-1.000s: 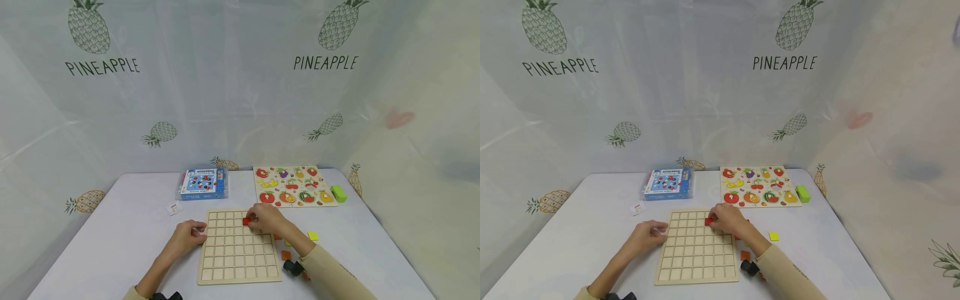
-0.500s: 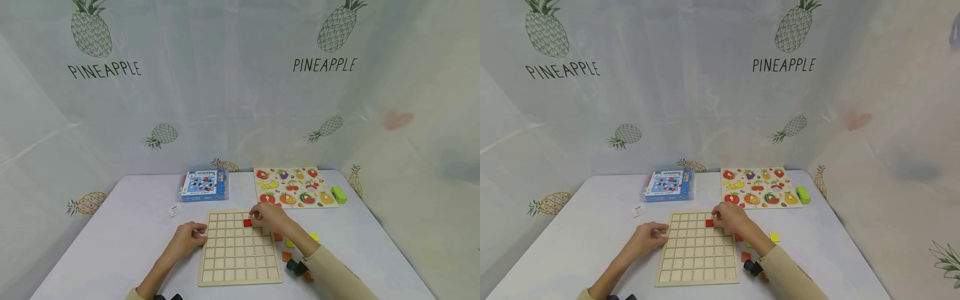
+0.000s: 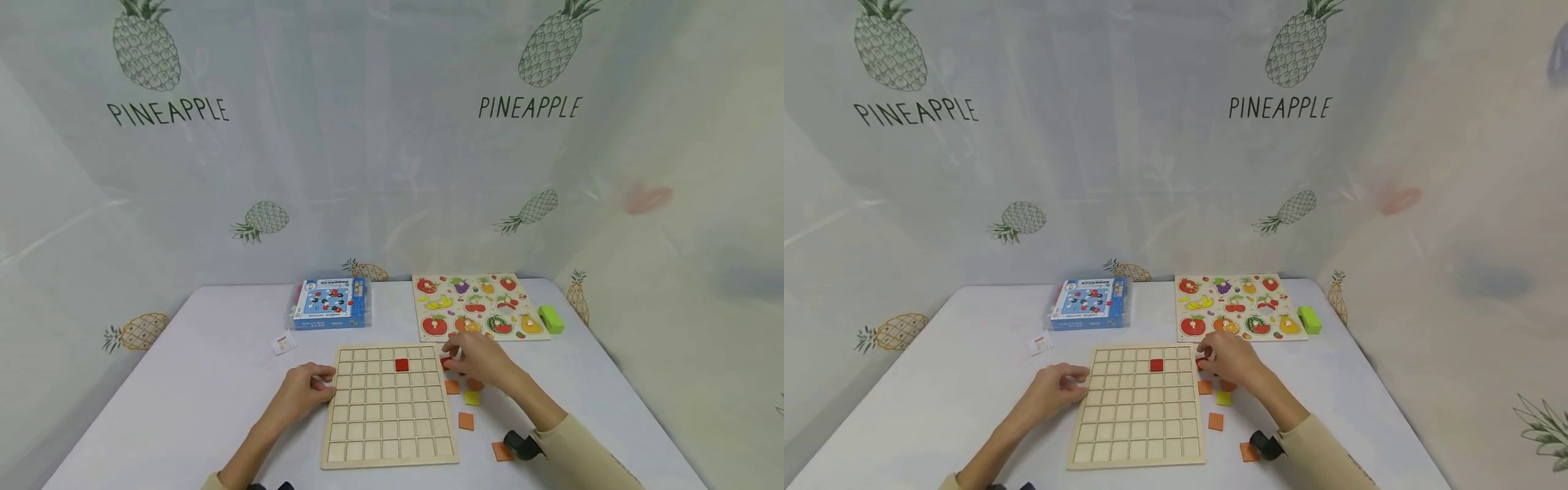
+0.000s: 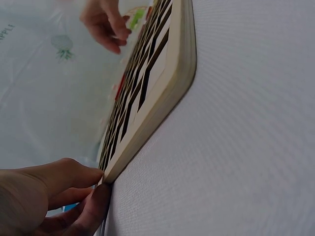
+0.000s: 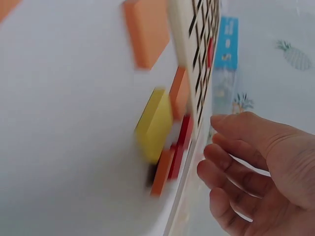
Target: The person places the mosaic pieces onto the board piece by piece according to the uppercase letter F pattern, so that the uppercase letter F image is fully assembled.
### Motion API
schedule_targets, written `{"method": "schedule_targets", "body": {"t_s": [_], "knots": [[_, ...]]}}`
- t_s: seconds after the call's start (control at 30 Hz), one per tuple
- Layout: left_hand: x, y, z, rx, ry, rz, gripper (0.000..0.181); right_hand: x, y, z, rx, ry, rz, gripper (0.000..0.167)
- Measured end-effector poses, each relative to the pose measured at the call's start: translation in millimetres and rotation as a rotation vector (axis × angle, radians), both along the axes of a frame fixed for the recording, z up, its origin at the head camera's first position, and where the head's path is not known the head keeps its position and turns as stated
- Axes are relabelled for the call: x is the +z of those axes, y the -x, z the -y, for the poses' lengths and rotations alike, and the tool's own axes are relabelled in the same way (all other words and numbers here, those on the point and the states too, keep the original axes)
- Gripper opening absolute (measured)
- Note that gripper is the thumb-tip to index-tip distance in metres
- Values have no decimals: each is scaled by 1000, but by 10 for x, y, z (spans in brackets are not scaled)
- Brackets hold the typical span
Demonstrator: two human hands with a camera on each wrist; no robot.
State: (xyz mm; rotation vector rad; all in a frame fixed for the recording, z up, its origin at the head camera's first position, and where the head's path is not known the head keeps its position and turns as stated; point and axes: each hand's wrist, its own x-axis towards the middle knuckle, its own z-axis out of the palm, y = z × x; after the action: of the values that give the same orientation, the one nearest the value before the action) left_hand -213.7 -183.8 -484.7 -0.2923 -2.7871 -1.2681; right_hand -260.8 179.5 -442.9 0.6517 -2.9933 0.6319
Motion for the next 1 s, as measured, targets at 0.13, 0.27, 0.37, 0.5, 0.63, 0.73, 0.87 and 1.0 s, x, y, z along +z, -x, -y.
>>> {"method": "schedule_targets", "body": {"t_s": [0.13,0.27,0.37,0.5,0.63,0.73,0.87,1.0], "knots": [[8,-5,-3,5,8,6,35,-13,-37,-133,-54,-11,52,24],[14,-6,-11,12,19,0,34,-40,-61,-219,-77,-25,69,26],[18,-3,-16,12,19,-4,34,-57,-82,-261,-77,-37,62,25],[18,-5,-14,15,19,-8,33,-81,-95,-294,-66,-62,39,23],[15,-9,-11,14,20,-14,33,-103,-93,-312,-58,-80,19,21],[9,-12,-7,10,18,-12,33,-123,-85,-324,-58,-82,20,20],[3,-10,-4,9,12,-7,33,-144,-70,-333,-64,-68,32,20],[3,-4,-8,17,13,-3,33,-142,-62,-336,-66,-57,32,19]]}}
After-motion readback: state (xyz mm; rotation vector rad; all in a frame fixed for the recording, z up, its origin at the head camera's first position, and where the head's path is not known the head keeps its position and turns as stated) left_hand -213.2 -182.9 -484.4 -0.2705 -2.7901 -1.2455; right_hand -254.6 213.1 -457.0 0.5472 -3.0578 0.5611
